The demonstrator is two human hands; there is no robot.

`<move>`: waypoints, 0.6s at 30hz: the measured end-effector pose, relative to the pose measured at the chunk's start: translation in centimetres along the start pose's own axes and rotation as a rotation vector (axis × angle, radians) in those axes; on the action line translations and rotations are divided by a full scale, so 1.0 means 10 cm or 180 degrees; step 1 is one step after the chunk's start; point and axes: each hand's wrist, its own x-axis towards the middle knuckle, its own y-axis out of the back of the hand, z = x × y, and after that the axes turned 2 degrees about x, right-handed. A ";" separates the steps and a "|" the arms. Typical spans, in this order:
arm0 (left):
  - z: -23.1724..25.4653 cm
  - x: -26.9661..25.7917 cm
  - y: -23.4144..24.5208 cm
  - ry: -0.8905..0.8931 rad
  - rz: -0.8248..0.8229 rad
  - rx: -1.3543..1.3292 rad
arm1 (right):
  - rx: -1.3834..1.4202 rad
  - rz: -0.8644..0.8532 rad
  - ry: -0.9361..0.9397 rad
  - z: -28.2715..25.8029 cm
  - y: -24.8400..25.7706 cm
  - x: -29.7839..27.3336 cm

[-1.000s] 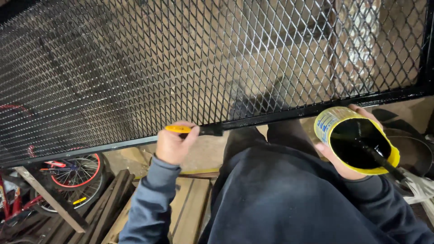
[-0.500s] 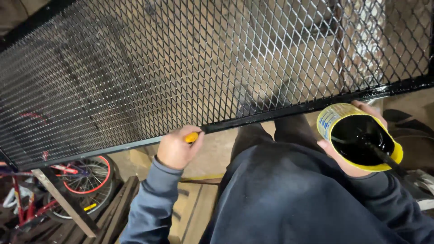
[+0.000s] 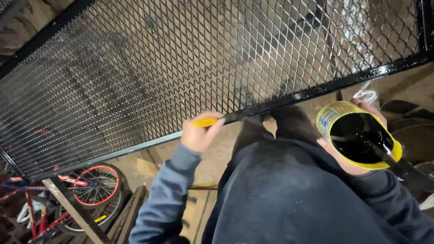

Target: Painting the frame of a metal mesh sheet with a paintbrush and black paint.

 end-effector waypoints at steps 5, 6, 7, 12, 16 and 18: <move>-0.30 -0.36 0.38 0.0303 0.0229 0.0314 | -0.0039 0.0125 -0.0041 -0.05 -0.07 -0.12; -0.30 -0.35 0.43 0.0418 0.0329 0.0613 | 0.0019 0.0180 -0.0042 -0.07 -0.10 -0.11; -0.22 -0.30 0.36 0.0373 0.0351 0.0604 | 0.0001 0.0210 -0.0005 -0.11 -0.12 -0.10; 0.23 0.13 -0.33 0.0065 0.0190 -0.1139 | -0.0303 0.0130 -0.0150 -0.39 -0.19 -0.13; 0.29 0.35 -0.79 -0.0313 0.0073 -0.1328 | -0.0355 0.0153 -0.0250 -0.45 -0.34 -0.34; 0.20 0.36 -0.82 -0.0453 0.0034 -0.0963 | -0.0208 0.0260 -0.0296 -0.49 -0.42 -0.44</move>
